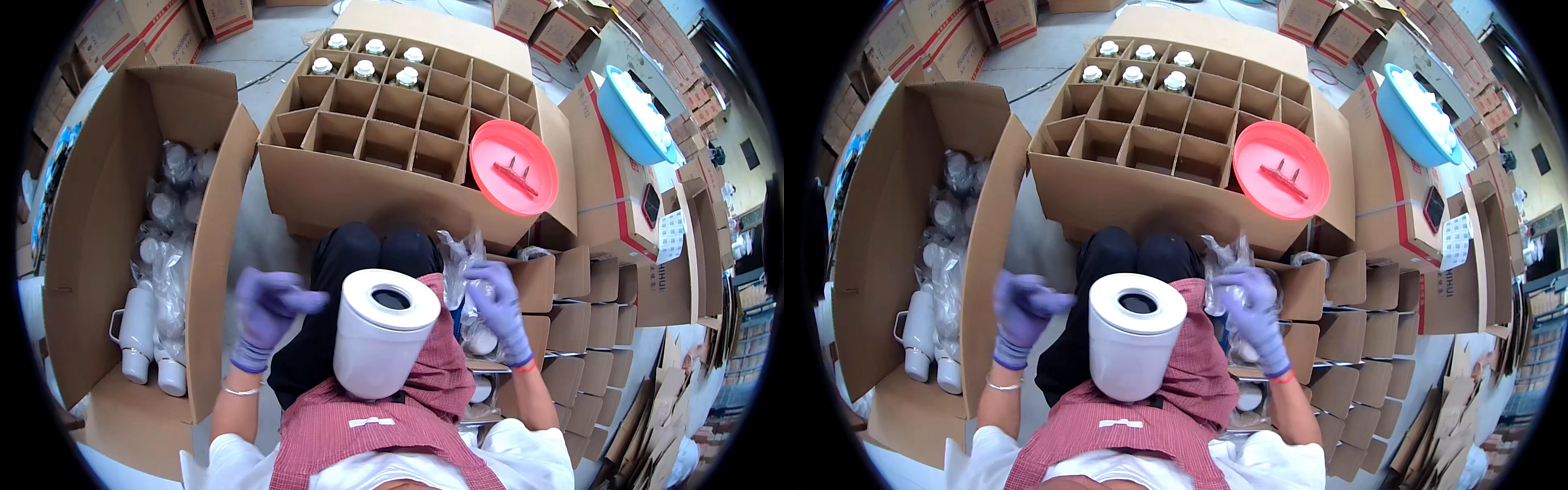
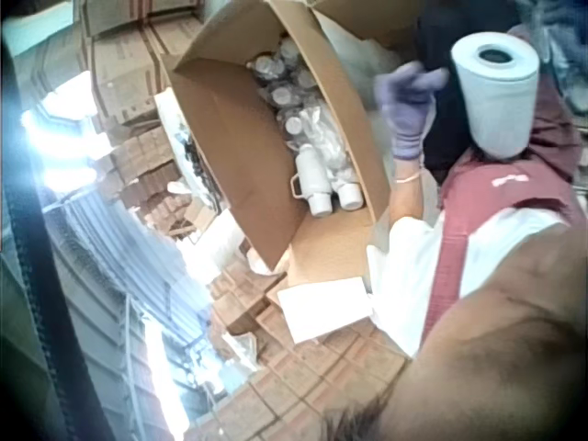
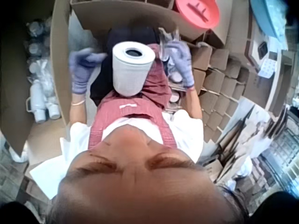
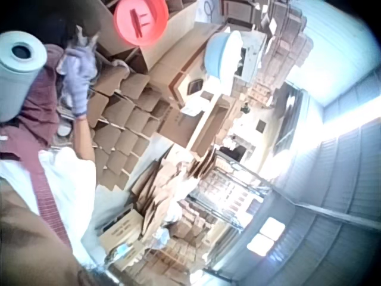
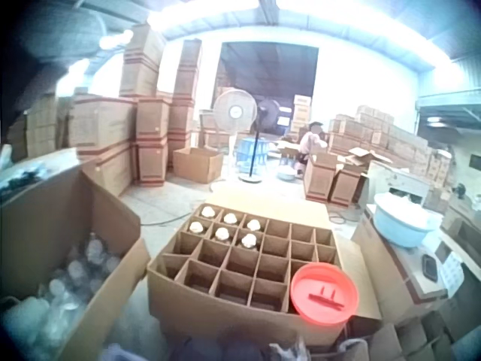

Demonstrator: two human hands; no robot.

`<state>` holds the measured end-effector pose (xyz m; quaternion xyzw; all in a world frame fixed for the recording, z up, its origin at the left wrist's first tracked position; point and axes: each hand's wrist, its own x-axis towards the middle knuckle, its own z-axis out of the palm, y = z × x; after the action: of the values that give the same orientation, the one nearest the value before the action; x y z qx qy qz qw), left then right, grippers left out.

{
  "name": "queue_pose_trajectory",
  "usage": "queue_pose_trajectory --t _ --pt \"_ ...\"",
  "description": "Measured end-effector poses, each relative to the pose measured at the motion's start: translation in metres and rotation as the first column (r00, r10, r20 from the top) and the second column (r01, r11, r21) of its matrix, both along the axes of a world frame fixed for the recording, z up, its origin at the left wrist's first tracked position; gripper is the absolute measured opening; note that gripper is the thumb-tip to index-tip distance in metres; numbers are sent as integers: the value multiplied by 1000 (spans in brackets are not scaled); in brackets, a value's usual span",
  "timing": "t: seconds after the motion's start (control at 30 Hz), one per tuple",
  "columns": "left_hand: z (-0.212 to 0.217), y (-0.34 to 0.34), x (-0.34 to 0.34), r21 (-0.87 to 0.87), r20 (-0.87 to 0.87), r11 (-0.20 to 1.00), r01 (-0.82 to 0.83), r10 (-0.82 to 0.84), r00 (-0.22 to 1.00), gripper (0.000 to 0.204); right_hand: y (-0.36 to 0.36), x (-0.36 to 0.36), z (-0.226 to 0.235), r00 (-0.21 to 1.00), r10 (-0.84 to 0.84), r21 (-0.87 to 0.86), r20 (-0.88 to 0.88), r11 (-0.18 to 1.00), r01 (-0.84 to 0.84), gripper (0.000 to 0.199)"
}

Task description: The person assembles white electric kettles by inserting a metal heating element into the base, screwing on the lid, and wrapping each unit in plastic. The person places the wrapped kettles into a large cardboard box and repeats the process with multiple units.

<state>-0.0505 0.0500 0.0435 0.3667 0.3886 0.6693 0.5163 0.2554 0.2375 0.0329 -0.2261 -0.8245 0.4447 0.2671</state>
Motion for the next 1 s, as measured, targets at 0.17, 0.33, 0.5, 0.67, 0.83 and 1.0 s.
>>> queue_pose_trajectory --t 0.17,0.33,0.5,0.67,0.83,1.0 --pt "9 22 16 -81 -440 997 0 -36 897 44 -25 -43 38 966 259 -59 0 964 -258 46" --pt "5 -13 -21 -11 4 999 39 -39 999 77 -26 -9 17 968 -182 -646 174 721 252 53" --pt "21 52 12 51 -756 947 317 -171 632 80 -29 -73 46 998 -27 205 -51 978 37 67" --pt "22 68 14 47 271 997 64 -74 960 70 -12 -123 59 933 283 379 -223 907 -184 84" --pt "21 88 16 -186 -4 982 -21 20 1000 79 4 -154 45 937 304 303 -169 921 -244 83" --pt "1 93 -12 -157 353 988 -6 62 934 42 32 -168 50 946 321 589 -42 773 -236 68"
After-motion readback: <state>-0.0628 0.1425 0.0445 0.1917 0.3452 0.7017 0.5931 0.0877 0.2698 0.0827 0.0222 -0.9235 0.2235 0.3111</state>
